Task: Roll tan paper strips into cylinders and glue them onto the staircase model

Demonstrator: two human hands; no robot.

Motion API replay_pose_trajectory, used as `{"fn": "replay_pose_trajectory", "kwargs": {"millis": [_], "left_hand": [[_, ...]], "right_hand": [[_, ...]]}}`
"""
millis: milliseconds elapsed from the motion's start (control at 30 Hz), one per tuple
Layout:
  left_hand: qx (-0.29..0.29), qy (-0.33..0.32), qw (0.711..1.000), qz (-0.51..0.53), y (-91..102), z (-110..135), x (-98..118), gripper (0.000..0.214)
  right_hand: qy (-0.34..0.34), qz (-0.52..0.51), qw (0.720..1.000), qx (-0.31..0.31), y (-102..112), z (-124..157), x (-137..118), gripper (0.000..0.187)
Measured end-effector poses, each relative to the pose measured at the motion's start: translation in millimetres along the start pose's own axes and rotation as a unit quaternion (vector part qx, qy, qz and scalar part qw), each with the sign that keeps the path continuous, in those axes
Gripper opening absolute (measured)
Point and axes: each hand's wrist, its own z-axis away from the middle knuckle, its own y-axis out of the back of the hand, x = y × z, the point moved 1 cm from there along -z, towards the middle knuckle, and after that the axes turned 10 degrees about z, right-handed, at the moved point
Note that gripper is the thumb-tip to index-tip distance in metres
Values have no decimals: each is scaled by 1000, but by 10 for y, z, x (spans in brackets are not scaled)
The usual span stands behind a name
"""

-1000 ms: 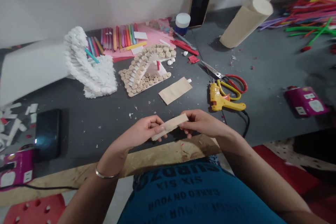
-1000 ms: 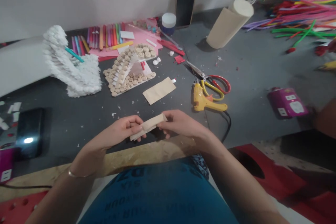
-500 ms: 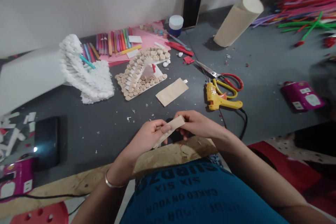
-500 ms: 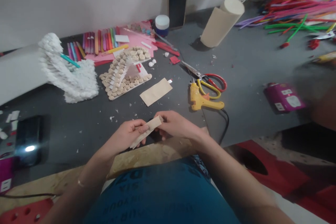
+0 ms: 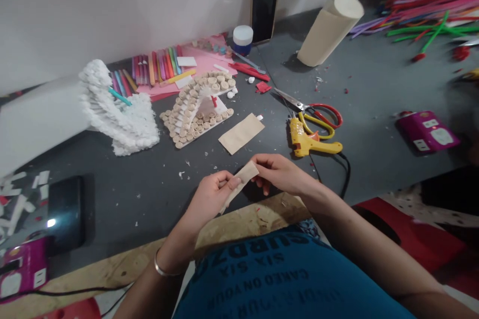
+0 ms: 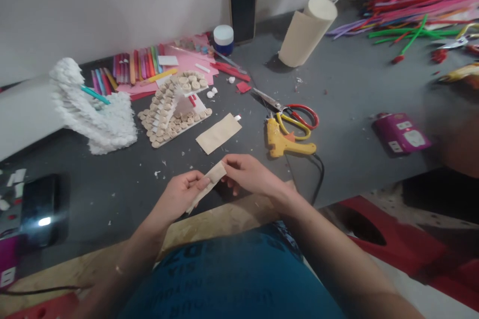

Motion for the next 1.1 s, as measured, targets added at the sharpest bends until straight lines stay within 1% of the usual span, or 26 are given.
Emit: {"fn": "replay_pose_trajectory", "kwargs": {"millis": [100,167,233,300,367,400,467,533,633,733,867,1000,1100], "left_hand": [[29,-11,999,-6,-18,6,-4,31],[41,-23,999,-5,-22,4,-27,33],[43,-29,999,0,-23,-3,-58,34],[42,-29,999,5,-23,-11,-83,36],[41,-31,999,1,-27,-17,-87,37],[41,-32,999,-3,-30,-18,-80,38],[42,-35,998,-14,-39,-13,-51,37],[41,-31,999,-16,-45,-2,-14,35],[28,-19,999,-11,-28,17,20,33],[17,-8,1000,-4,36,27,12,30],[2,-19,999,-47,133,25,3,30],[-25,-27,997,-74,163,22,53,31],[-37,-24,995,-94,183,16,79,31]], "right_hand": [[-11,-18,999,24,-14,-21,6,22],[-16,-36,999,20,-28,-32,5,25],[-21,-58,998,15,-36,-33,3,34],[-22,-75,997,10,-32,-24,1,48],[-11,-72,997,5,-20,-13,1,56],[-1,-58,998,2,-14,-9,1,55],[13,-13,1000,0,-7,-11,7,45],[10,25,1000,12,-8,-25,19,36],[-4,25,999,35,-14,-48,39,32],[-4,20,999,36,-8,-48,43,30],[14,38,999,8,10,-23,14,26],[23,41,998,-39,4,-28,-40,30],[25,83,995,-53,14,-55,-58,25]]}}
